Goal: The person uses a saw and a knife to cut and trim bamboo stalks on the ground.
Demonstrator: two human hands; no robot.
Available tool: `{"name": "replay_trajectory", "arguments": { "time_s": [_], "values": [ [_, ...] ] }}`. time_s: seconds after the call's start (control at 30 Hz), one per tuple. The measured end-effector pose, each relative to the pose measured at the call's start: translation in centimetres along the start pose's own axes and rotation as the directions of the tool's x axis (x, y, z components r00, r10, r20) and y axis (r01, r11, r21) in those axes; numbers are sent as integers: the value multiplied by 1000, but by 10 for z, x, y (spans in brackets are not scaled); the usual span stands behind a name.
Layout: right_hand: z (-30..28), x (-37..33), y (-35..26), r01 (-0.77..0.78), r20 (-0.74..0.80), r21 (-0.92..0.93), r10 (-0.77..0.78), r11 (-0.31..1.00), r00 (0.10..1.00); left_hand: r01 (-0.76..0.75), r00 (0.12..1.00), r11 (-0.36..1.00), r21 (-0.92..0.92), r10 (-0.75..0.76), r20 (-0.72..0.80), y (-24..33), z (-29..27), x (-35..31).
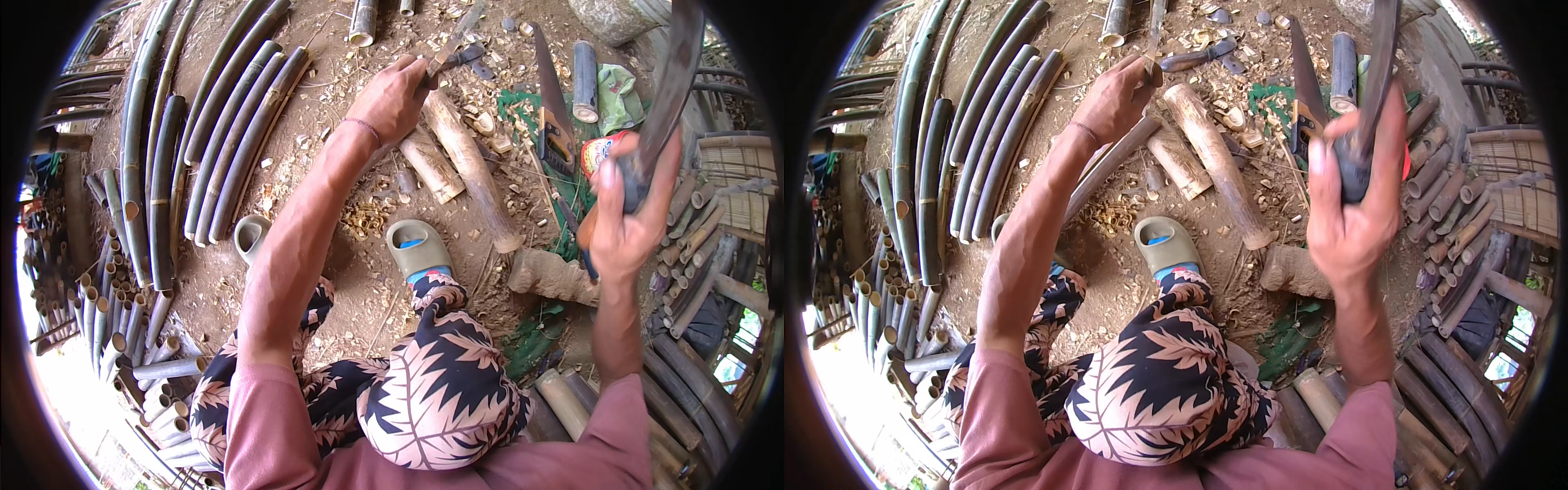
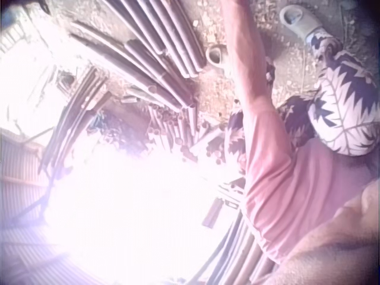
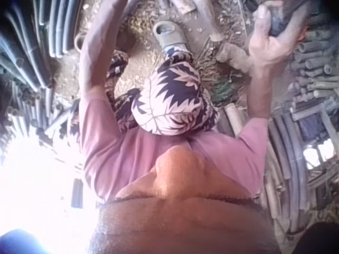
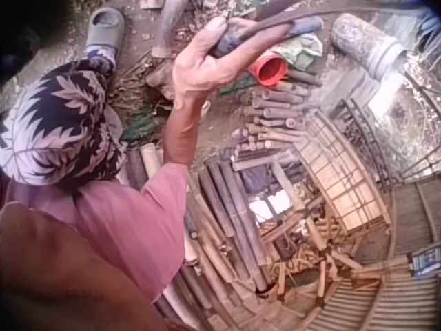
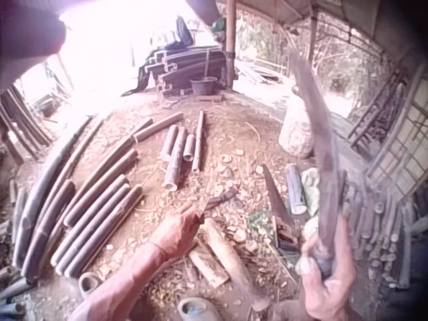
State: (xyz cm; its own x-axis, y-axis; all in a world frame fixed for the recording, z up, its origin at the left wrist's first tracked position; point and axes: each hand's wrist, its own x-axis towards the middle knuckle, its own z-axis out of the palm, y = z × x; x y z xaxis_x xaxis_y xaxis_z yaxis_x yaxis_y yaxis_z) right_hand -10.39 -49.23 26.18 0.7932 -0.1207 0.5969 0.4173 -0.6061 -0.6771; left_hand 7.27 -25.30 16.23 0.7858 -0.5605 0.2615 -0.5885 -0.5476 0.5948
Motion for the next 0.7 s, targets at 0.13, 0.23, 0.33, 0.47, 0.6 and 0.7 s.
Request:
{"name": "replay_trajectory", "arguments": {
  "time_s": [0.13,0.23,0.33,0.47,0.6,0.7],
  "values": [
    [-9,47,-12,255,308,-339,-150,905,940,9,1000,1000,-7,-8,12,0,3,2],
    [-6,53,-14,355,229,-307,-294,883,928,12,1000,999,-30,-11,8,-1,6,0],
    [-8,45,-15,278,391,-371,-123,886,912,-67,998,998,9,67,10,1,8,-2],
    [2,34,-12,237,323,-291,-138,927,936,-66,998,998,-5,66,6,-8,5,-1],
    [4,32,-14,242,362,-314,-119,918,924,-24,1000,998,-49,23,-13,-8,10,-7],
    [7,27,-13,227,393,-328,-86,917,916,-16,1000,1000,-27,17,3,-14,7,-4]
  ]
}}
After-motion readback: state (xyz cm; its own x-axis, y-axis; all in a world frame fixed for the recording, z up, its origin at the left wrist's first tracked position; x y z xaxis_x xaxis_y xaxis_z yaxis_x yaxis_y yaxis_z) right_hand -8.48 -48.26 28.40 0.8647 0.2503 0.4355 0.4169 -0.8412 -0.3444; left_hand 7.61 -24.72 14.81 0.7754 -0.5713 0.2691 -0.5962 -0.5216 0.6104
